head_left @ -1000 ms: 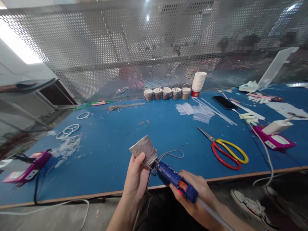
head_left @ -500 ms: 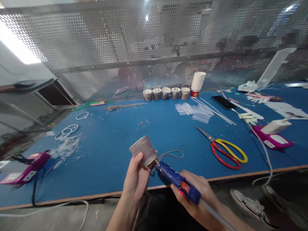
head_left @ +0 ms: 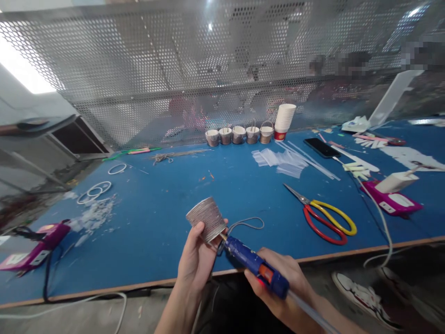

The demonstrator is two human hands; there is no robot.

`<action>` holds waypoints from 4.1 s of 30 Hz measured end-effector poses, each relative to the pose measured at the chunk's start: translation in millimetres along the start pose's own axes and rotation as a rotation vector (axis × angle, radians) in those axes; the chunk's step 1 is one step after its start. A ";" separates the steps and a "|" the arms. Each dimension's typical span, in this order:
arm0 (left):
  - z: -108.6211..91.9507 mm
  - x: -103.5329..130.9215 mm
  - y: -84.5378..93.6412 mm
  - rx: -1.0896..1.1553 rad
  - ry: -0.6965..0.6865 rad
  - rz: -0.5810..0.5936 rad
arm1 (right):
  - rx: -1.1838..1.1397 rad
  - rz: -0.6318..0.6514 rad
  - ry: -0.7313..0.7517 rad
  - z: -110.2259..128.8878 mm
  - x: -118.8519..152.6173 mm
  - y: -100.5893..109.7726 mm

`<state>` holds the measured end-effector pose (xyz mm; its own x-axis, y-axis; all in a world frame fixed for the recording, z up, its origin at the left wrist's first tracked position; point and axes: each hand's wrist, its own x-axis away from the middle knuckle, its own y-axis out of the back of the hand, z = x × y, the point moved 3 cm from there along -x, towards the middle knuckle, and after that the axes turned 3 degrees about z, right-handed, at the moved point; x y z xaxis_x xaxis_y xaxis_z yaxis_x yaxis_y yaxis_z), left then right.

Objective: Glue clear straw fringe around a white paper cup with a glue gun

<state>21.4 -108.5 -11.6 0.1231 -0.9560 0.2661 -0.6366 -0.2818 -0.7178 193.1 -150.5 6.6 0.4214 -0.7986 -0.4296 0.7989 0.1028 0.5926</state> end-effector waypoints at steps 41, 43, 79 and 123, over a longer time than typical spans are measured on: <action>-5.4 -3.6 9.4 -0.175 -0.273 -0.079 | 0.083 -0.218 -0.036 -37.9 -31.3 35.2; -1.9 -2.0 4.2 -0.184 -0.276 -0.061 | 0.005 -0.160 -0.004 -16.4 -30.3 15.5; 1.3 8.5 7.6 -0.216 -0.182 -0.050 | 0.152 -0.207 0.066 -4.1 -44.2 -27.0; -7.2 12.8 3.1 -0.296 -0.202 0.075 | 0.941 0.076 -0.471 -131.6 19.2 112.8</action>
<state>15.5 -121.1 -5.8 0.1968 -0.9782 0.0666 -0.8389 -0.2031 -0.5050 347.7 -76.2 -24.5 0.0861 -0.9797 -0.1811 0.0376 -0.1784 0.9832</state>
